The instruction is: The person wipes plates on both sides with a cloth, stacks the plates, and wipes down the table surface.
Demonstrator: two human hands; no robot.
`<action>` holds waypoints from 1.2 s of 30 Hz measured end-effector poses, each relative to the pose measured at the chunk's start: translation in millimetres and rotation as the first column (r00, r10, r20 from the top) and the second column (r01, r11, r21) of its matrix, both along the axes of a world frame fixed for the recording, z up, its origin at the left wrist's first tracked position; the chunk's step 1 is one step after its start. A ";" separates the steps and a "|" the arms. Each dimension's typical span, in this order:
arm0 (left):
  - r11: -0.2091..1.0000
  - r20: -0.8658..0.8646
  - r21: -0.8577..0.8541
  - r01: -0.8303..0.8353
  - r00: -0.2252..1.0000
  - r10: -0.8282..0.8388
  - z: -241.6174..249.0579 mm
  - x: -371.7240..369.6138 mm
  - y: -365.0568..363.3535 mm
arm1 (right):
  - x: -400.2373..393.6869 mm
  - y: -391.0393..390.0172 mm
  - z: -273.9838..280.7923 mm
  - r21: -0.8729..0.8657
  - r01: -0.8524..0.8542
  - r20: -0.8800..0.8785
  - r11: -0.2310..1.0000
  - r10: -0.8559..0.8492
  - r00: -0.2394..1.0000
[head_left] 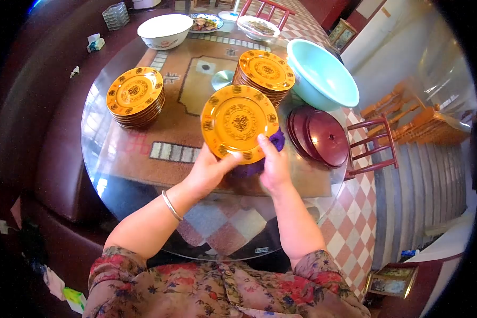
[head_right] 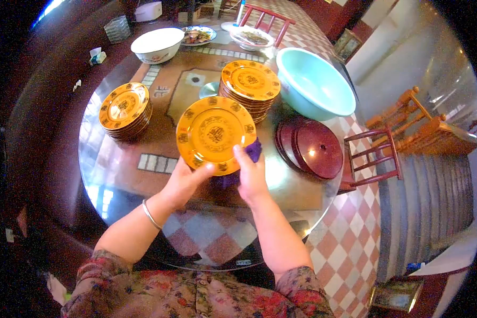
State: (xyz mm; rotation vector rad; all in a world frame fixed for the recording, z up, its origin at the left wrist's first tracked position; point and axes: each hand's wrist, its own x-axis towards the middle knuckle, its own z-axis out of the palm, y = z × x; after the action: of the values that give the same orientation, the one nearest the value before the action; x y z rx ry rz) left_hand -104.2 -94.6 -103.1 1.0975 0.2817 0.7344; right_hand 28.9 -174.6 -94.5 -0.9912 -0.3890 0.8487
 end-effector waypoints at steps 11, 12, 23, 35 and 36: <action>0.961 0.002 -0.249 -0.124 0.992 0.129 2.9 -9.6 26.3 | -4.4 -2.5 5.2 0.125 -0.159 -0.069 0.979 0.168 0.983; 0.968 -0.010 -0.203 -0.147 0.989 0.148 -0.4 -7.9 24.8 | -7.9 2.0 -2.0 0.069 -0.117 0.069 0.991 0.112 0.991; 0.973 -0.201 -0.091 0.212 0.953 -0.227 4.5 -27.4 39.8 | 54.0 -19.4 15.4 -0.286 -0.258 0.266 0.923 0.335 0.904; 0.993 -0.081 -0.118 0.001 0.997 -0.011 -4.3 -4.8 10.9 | 3.8 2.4 -1.9 -0.055 -0.008 0.193 0.998 0.019 0.981; 0.988 -0.128 -0.145 -0.048 0.991 0.029 -4.0 -9.1 18.2 | 5.6 0.8 -0.4 -0.090 -0.025 0.225 0.996 0.045 0.973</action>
State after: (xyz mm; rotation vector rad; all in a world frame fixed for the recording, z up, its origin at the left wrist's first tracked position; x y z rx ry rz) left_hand -113.3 -76.4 -107.1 1.0004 0.4591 0.6688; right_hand 34.4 -173.7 -94.9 -1.1694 -0.5701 0.7913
